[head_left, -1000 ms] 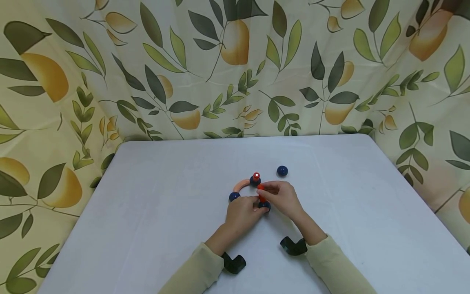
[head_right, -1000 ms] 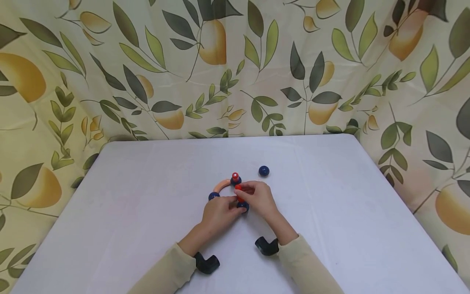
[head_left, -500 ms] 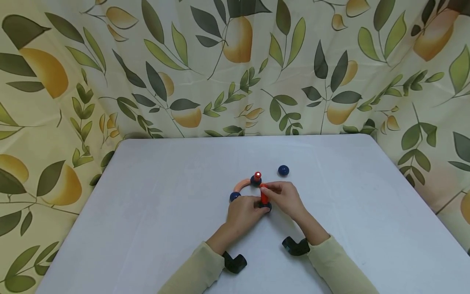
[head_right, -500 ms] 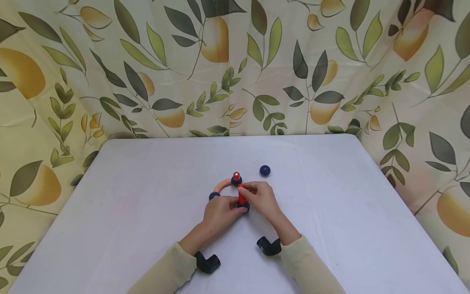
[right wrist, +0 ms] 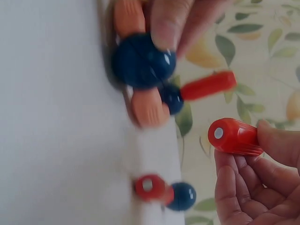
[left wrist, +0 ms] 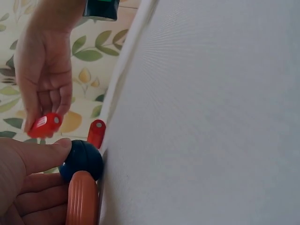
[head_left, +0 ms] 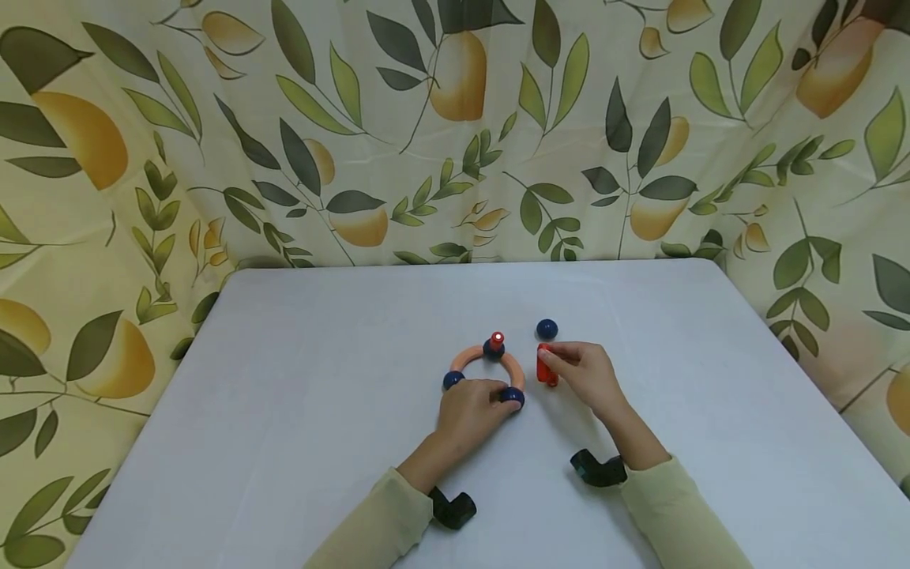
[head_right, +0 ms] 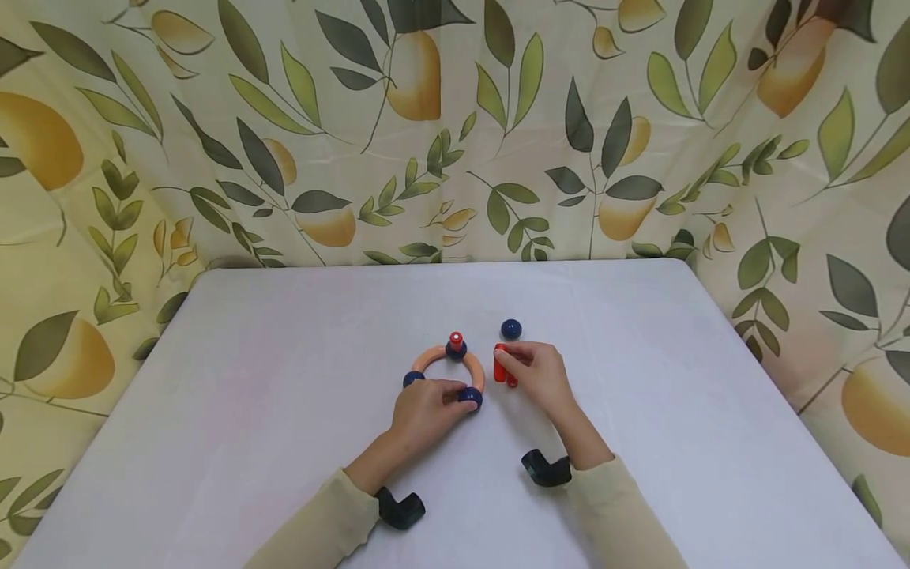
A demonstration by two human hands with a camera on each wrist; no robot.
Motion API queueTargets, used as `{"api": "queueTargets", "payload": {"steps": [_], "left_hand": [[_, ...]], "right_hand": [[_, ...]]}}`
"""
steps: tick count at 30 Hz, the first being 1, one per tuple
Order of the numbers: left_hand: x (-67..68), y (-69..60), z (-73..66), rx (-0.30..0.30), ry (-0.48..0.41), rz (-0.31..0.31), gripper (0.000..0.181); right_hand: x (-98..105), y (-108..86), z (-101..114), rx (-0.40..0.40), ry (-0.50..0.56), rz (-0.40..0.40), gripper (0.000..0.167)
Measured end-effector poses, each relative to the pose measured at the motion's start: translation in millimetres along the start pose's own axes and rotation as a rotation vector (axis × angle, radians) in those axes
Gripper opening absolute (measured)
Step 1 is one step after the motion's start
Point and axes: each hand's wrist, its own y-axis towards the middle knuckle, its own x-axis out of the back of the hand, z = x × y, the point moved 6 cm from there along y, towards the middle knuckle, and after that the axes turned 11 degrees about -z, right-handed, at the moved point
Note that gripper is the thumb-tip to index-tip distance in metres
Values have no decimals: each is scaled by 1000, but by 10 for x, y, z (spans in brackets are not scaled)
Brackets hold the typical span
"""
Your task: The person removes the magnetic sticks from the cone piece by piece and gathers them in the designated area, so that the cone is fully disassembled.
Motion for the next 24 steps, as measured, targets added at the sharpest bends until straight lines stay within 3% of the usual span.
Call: {"api": "queueTargets", "payload": {"steps": [11, 19, 24], "left_hand": [[14, -7, -8, -32, 6, -27, 31], [6, -9, 4, -2, 2, -28, 33], [15, -4, 0, -25, 0, -41, 31]], "right_hand": [[252, 110, -247, -81, -33, -22, 43], [200, 138, -467, -188, -63, 52, 44], [163, 161, -568, -231, -105, 62, 45]]}}
